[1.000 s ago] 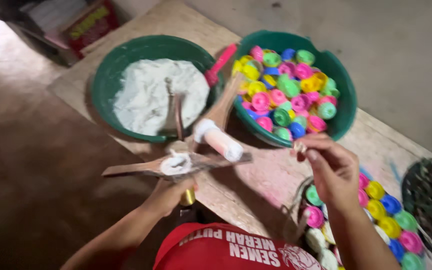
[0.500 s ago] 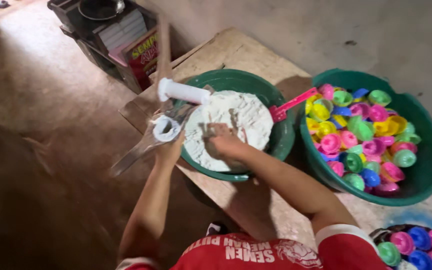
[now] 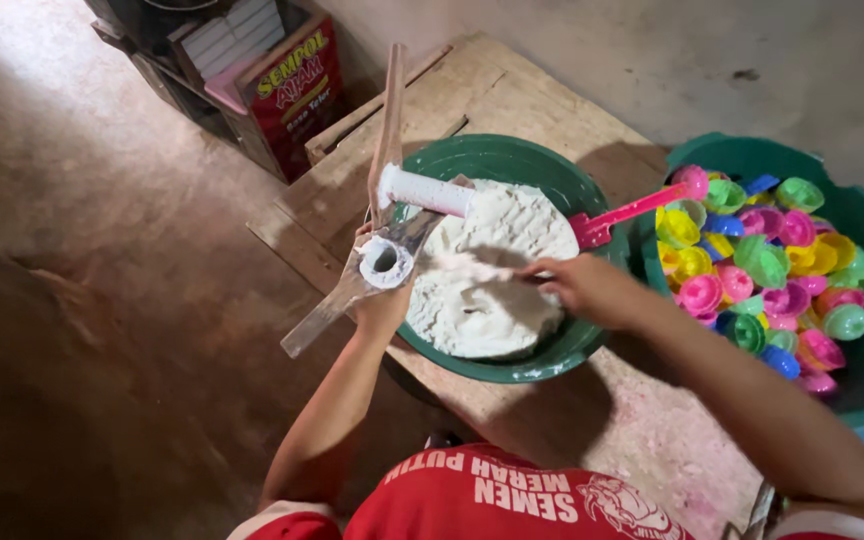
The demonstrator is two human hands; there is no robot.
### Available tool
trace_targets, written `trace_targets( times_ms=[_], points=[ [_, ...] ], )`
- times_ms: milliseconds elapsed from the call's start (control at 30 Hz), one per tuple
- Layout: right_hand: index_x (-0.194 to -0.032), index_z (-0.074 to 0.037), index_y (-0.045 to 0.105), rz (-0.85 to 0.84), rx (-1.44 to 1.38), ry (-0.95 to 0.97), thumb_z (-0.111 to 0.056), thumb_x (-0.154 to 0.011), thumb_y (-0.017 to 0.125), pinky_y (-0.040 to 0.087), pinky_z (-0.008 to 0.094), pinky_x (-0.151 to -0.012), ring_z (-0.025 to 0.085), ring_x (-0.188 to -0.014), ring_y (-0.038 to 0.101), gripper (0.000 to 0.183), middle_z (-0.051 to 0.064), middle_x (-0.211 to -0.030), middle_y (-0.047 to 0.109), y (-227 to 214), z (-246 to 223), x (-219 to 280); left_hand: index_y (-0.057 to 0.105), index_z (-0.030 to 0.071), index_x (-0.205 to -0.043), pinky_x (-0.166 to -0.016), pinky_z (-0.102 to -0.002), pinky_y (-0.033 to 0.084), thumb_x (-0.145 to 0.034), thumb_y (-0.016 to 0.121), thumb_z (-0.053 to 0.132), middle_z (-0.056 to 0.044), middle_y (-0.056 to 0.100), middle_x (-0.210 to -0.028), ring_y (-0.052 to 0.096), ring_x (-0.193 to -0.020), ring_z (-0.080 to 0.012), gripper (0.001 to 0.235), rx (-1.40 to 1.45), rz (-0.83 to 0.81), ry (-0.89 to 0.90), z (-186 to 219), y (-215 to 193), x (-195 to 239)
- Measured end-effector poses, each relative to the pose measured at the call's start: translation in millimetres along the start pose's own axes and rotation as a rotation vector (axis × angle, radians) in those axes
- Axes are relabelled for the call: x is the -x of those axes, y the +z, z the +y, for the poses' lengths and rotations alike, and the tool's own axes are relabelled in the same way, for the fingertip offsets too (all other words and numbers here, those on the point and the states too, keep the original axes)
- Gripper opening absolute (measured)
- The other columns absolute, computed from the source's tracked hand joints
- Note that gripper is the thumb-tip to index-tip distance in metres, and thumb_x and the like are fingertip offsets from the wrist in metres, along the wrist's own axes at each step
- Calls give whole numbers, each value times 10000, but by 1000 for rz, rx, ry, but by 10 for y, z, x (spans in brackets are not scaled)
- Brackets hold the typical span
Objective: The person scoops white powder from a green basin using a wooden scoop and fills colorful plastic bottle caps arranged in a circular tray. The person repeatedly scoops powder and deposits it into each cap, then levels the contents with the scoop.
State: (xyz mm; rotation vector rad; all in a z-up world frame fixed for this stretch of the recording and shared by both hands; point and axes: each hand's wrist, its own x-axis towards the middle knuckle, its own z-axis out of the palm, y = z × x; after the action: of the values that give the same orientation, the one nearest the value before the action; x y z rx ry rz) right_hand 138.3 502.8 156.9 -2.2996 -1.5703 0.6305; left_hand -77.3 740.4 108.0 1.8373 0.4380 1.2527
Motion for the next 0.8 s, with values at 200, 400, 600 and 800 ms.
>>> trace_targets(
  times_ms=[200, 400, 600, 800],
  points=[
    [-1345, -190, 615, -15, 230, -145, -164, -927, 613, 549, 473, -772, 376, -901, 700, 418, 183, -1009, 718, 298, -719, -517, 621, 39, -1132, -1014, -358, 498, -838, 797, 36, -103, 658, -1113, 625, -1135, -241, 343, 25, 2, 77, -22, 9, 13],
    [-1277, -144, 701, -350, -23, 296, -275, -1115, 445, 551, 446, -850, 375, -925, 714, 329, 275, -989, 704, 253, -920, -128, 547, 35, -1211, -861, -295, 522, -838, 787, 72, -63, 648, -1046, 651, -959, -172, 445, 115, -15, -96, 2, 15, 7],
    [-1280, -117, 670, -183, -94, -213, -75, -866, 623, 531, 419, -927, 329, -1083, 695, 419, 156, -1216, 723, -71, -845, 464, 580, 44, -1171, -851, -299, 520, -852, 799, 73, -76, 636, -1053, 631, -935, -194, 388, 152, -33, -119, -8, 42, -17],
    [-1317, -68, 707, -3, -538, 74, -150, -994, 595, 464, 375, -882, 225, -1034, 627, 351, 149, -1189, 746, -570, -533, 1066, 629, 82, -1231, -850, -341, 578, -784, 846, 295, -65, 675, -1167, 700, -989, -217, 541, -56, -124, 163, 378, 248, -148]
  ],
)
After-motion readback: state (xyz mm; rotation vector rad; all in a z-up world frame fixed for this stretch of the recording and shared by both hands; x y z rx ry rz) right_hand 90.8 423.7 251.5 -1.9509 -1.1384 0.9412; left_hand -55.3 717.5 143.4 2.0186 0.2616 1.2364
